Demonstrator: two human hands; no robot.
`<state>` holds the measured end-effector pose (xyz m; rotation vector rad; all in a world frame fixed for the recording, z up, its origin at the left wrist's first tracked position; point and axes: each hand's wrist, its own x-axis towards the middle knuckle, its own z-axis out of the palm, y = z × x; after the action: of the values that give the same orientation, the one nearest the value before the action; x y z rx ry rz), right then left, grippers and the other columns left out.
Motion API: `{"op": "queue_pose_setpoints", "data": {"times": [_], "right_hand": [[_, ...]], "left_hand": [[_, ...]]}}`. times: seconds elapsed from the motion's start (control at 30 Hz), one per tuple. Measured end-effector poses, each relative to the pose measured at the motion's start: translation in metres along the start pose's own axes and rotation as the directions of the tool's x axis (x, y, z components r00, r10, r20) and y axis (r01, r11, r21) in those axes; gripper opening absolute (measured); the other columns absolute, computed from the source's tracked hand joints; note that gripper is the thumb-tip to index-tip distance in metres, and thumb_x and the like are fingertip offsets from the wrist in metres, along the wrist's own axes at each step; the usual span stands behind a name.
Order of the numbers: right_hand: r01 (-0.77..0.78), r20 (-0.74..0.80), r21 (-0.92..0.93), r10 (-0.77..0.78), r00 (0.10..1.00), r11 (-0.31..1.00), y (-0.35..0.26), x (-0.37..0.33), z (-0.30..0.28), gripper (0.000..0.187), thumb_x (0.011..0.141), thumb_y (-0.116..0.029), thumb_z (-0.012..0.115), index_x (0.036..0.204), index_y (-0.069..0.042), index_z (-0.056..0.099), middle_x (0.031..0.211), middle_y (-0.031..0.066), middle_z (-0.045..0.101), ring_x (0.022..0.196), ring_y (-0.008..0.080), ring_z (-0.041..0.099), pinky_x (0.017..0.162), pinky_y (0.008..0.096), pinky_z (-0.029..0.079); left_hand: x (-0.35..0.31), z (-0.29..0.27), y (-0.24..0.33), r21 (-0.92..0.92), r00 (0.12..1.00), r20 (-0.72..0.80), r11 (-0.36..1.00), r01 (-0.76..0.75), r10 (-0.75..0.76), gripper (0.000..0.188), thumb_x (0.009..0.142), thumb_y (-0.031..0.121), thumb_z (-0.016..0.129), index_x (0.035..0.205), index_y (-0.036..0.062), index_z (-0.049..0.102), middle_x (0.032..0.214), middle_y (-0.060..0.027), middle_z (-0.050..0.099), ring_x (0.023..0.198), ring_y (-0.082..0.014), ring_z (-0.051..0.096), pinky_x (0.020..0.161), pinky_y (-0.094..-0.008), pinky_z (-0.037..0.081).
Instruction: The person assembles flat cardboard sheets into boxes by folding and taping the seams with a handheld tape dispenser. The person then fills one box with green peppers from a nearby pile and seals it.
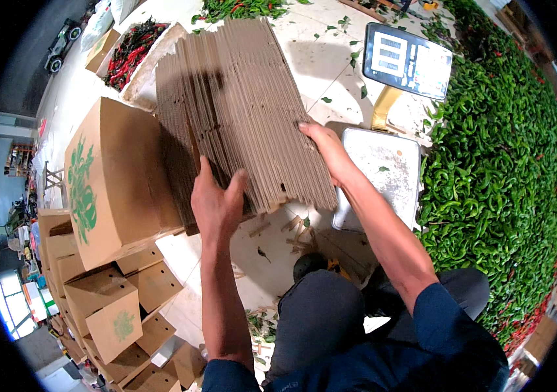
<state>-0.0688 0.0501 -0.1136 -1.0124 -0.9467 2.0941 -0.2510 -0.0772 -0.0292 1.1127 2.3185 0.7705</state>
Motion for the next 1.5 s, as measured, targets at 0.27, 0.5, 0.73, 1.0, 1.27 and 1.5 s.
{"op": "queue_pose_setpoints", "data": {"times": [0.27, 0.5, 0.73, 1.0, 1.27, 1.5], "right_hand": [[-0.121, -0.383, -0.236, 0.022, 0.924, 0.964, 0.003, -0.027, 0.015, 0.056, 0.101, -0.047, 0.048, 0.128, 0.0, 0.062, 0.114, 0.0177, 0.066, 0.101, 0.027, 0.061, 0.094, 0.0401, 0.047], [-0.066, -0.161, -0.302, 0.018, 0.987, 0.951, 0.1, -0.017, -0.07, 0.03, 0.092, -0.015, 0.06, 0.115, 0.003, 0.066, 0.119, 0.0155, 0.066, 0.09, 0.0264, 0.064, 0.079, 0.0391, 0.054], [-0.129, -0.226, -0.933, 0.269, 0.936, -0.336, 0.004, -0.146, -0.257, 0.019, 0.08, -0.013, 0.063, 0.09, 0.0, 0.073, 0.09, 0.0205, 0.071, 0.081, 0.0343, 0.07, 0.071, 0.0467, 0.056], [-0.437, -0.432, -0.897, -0.074, 0.899, -0.069, -0.02, -0.32, -0.385, 0.041, 0.088, -0.031, 0.062, 0.11, 0.004, 0.065, 0.11, 0.0239, 0.068, 0.101, 0.0382, 0.066, 0.091, 0.0497, 0.053], [-0.581, -0.481, -0.786, 0.383, 0.789, 0.211, 0.267, -0.461, -0.335, 0.031, 0.091, -0.028, 0.054, 0.094, 0.002, 0.064, 0.096, 0.0183, 0.068, 0.085, 0.0291, 0.067, 0.081, 0.0438, 0.055], [-0.82, -0.496, -0.196, 0.667, 0.556, 0.537, 0.339, -0.52, -0.214, 0.031, 0.092, -0.027, 0.055, 0.096, 0.002, 0.064, 0.096, 0.0178, 0.068, 0.085, 0.0281, 0.067, 0.081, 0.043, 0.055]], "left_hand": [[-0.05, 0.021, 0.018, 0.421, 0.775, -0.082, 0.727, -0.543, 0.626, 0.067, 0.087, 0.032, 0.07, 0.145, 0.0058, 0.047, 0.163, -0.0228, 0.016, 0.15, -0.0443, 0.013, 0.119, -0.0573, 0.014], [-0.001, 0.072, 0.041, 0.441, 0.66, 0.344, 0.506, -0.741, 0.668, 0.063, 0.089, 0.047, 0.06, 0.145, 0.0208, 0.049, 0.16, -0.0159, 0.029, 0.149, -0.0421, 0.018, 0.119, -0.0614, 0.011], [-0.006, 0.072, 0.042, 0.433, 0.655, 0.333, 0.507, -0.745, 0.678, 0.066, 0.089, 0.042, 0.061, 0.148, 0.0176, 0.043, 0.161, -0.0166, 0.026, 0.149, -0.0427, 0.016, 0.12, -0.0612, 0.008], [-0.053, 0.068, 0.084, 0.369, 0.346, 0.519, 0.16, -0.916, 0.782, 0.061, 0.082, 0.04, 0.071, 0.134, 0.0107, 0.058, 0.154, -0.0185, 0.037, 0.147, -0.043, 0.022, 0.119, -0.0629, 0.012], [-0.032, 0.072, 0.032, 0.358, 0.413, 0.519, 0.249, -0.9, 0.748, 0.06, 0.086, 0.054, 0.063, 0.125, 0.0084, 0.059, 0.151, -0.014, 0.042, 0.147, -0.0393, 0.027, 0.118, -0.058, 0.018], [-0.045, 0.076, 0.046, 0.534, 0.601, 0.483, 0.33, -0.778, 0.637, 0.09, 0.085, 0.049, 0.067, 0.15, -0.0026, 0.031, 0.158, -0.028, 0.024, 0.148, -0.0401, 0.022, 0.121, -0.0537, 0.014]]}}
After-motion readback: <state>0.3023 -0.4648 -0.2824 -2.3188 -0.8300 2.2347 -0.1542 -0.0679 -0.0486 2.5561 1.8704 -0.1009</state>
